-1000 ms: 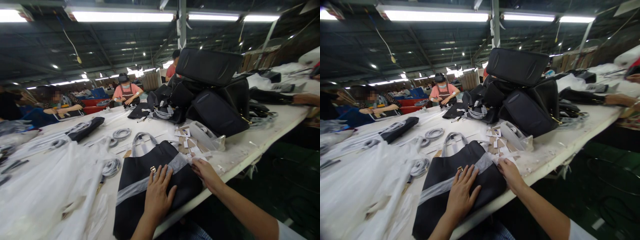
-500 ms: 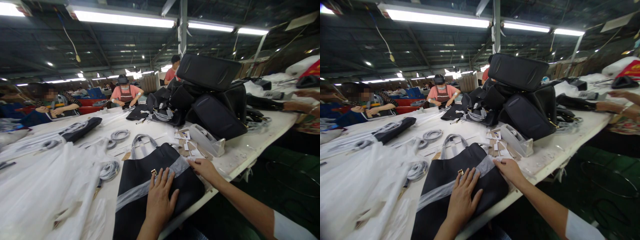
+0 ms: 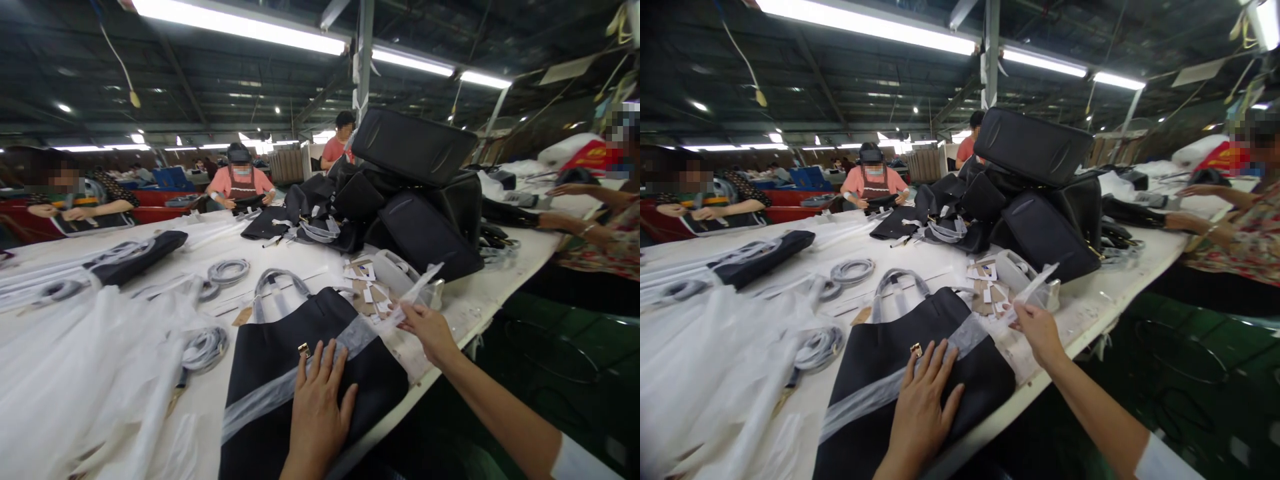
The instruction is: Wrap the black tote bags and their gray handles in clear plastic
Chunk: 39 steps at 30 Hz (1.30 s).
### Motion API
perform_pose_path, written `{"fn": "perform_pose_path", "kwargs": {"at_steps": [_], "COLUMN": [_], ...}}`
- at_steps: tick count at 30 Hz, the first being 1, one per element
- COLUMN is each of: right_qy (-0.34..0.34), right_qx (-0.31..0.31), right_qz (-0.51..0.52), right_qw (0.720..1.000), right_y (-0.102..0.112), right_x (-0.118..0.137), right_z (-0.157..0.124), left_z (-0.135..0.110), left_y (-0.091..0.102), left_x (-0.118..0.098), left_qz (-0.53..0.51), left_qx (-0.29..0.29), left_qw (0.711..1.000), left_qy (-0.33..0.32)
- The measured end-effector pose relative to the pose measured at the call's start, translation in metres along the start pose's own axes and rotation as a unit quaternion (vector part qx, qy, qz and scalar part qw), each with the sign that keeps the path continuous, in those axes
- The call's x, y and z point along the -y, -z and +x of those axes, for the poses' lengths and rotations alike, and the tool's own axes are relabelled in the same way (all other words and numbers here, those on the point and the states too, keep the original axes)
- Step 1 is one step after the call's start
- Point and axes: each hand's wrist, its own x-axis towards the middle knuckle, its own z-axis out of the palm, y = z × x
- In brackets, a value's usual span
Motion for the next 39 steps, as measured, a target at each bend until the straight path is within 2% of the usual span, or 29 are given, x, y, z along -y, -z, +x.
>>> {"fn": "perform_pose_path", "kwargs": {"at_steps": [5,8,11,15,18,20,23,29,32,36,39], "right_qy": [0.000,-0.003,-0.017,-0.049,-0.053,-0.048,-0.033,0.001,0.012,0.011,-0.029], "right_qx": [-0.072,-0.083,-0.042,0.023,0.015,-0.004,-0.031,-0.069,-0.079,-0.055,0.019], "right_qz": [0.052,0.084,0.104,0.099,0.102,0.112,0.124,0.127,0.136,0.159,0.153], "right_qw": [0.996,0.993,0.994,0.994,0.993,0.993,0.991,0.990,0.987,0.986,0.988], "right_y": [0.024,0.031,0.025,0.003,-0.007,-0.006,0.007,0.051,0.067,0.066,0.048], "right_x": [0.023,0.030,0.026,0.014,0.012,0.015,0.026,0.068,0.085,0.081,0.058], "right_z": [0.023,0.026,0.011,-0.012,-0.010,0.000,0.023,0.071,0.083,0.065,0.032], "left_z": [0.000,0.000,-0.001,-0.001,-0.002,-0.003,-0.003,-0.002,-0.001,-0.001,-0.001], "left_y": [-0.003,-0.005,-0.008,-0.011,-0.012,-0.011,-0.010,-0.013,-0.013,-0.010,-0.007], "left_x": [0.001,0.003,0.006,0.009,0.008,0.008,0.007,0.009,0.010,0.008,0.005], "left_qz": [0.001,0.017,0.040,0.056,0.060,0.064,0.073,0.093,0.091,0.086,0.073], "left_qx": [-0.005,-0.007,-0.006,-0.004,0.002,0.004,-0.002,-0.036,-0.035,-0.012,0.003], "left_qw": [1.000,1.000,0.999,0.997,0.997,0.997,0.996,0.993,0.993,0.995,0.997], "left_qy": [0.003,-0.013,-0.035,-0.043,-0.039,-0.038,-0.042,-0.060,-0.062,-0.054,-0.040]}}
